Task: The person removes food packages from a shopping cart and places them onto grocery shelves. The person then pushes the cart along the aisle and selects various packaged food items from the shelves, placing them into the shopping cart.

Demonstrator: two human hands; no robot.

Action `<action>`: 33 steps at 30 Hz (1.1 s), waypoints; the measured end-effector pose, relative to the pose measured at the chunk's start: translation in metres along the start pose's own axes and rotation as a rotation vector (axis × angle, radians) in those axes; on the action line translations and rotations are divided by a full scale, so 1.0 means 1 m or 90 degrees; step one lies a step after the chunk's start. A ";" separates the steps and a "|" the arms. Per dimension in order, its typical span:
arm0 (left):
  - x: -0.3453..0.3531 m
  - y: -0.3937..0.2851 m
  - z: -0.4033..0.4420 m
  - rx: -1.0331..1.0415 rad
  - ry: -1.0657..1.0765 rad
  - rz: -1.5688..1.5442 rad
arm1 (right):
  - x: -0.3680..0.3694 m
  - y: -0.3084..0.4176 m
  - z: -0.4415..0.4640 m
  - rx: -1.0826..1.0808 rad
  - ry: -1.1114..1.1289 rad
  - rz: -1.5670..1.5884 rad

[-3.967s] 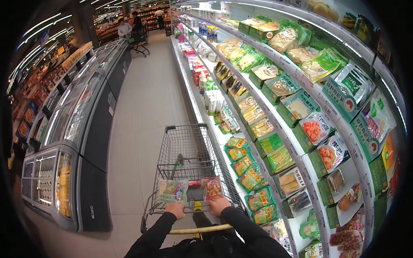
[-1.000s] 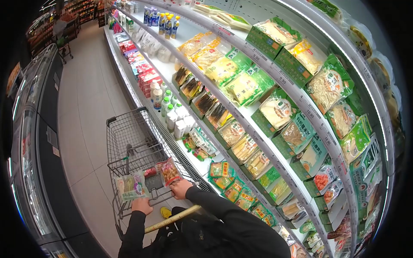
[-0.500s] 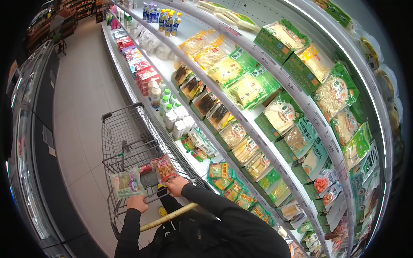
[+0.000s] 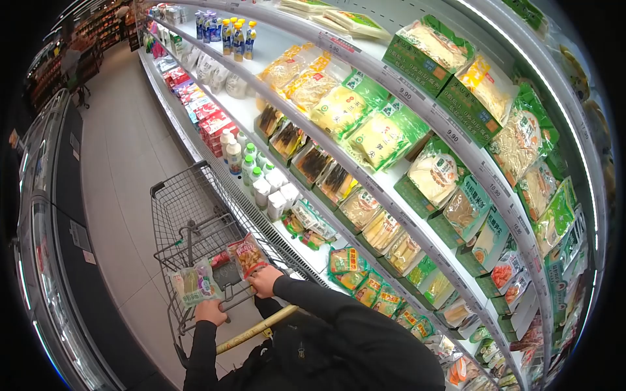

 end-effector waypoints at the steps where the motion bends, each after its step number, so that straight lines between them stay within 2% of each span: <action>1: -0.003 0.003 0.006 0.003 -0.001 0.002 | 0.002 -0.003 0.008 0.009 0.027 -0.004; 3: -0.011 0.009 0.017 -0.006 0.003 0.017 | 0.001 -0.009 0.021 0.021 0.050 -0.007; 6: -0.025 0.015 0.031 -0.013 0.009 0.007 | -0.010 -0.012 0.041 -0.007 -0.001 0.006; 14: -0.046 0.041 0.074 -0.010 0.017 0.038 | -0.007 -0.032 0.096 0.002 0.067 0.013; 16: -0.052 0.046 0.086 0.007 0.010 0.053 | -0.007 -0.037 0.110 0.003 0.036 0.012; 18: -0.059 0.043 0.096 0.037 0.050 -0.048 | -0.004 -0.040 0.122 0.016 0.052 0.056; 19: -0.069 0.036 0.099 0.044 0.043 -0.036 | -0.010 -0.042 0.123 0.019 0.037 0.054; 21: -0.107 0.007 0.099 0.143 -0.075 0.034 | -0.035 -0.042 0.124 -0.013 -0.061 0.057; 22: -0.116 -0.004 0.105 0.157 -0.080 0.046 | -0.040 -0.043 0.123 0.005 -0.024 0.062; 24: -0.138 -0.020 0.118 0.148 -0.084 -0.083 | -0.063 -0.051 0.119 0.039 -0.071 0.109; 25: -0.145 -0.029 0.129 0.157 -0.078 -0.072 | -0.072 -0.057 0.113 0.064 -0.098 0.155; 27: -0.169 -0.057 0.151 0.228 -0.122 -0.148 | -0.090 -0.066 0.105 0.080 -0.116 0.162; 29: -0.179 -0.089 0.176 0.265 -0.113 -0.179 | -0.100 -0.081 0.095 0.143 -0.093 0.213; 31: -0.189 -0.133 0.197 0.347 -0.090 -0.253 | -0.105 -0.090 0.091 0.151 -0.135 0.232; 33: -0.192 -0.176 0.213 0.373 -0.050 -0.311 | -0.110 -0.101 0.085 0.161 -0.151 0.284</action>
Point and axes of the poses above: each hand's wrist, its own z-axis towards the middle knuckle, its own x-axis out of the palm, y = z × x, the point moved 9 cm from there along z, towards the middle knuckle, and after that the axes turned 1 degree about -x, right-handed, at the moved point
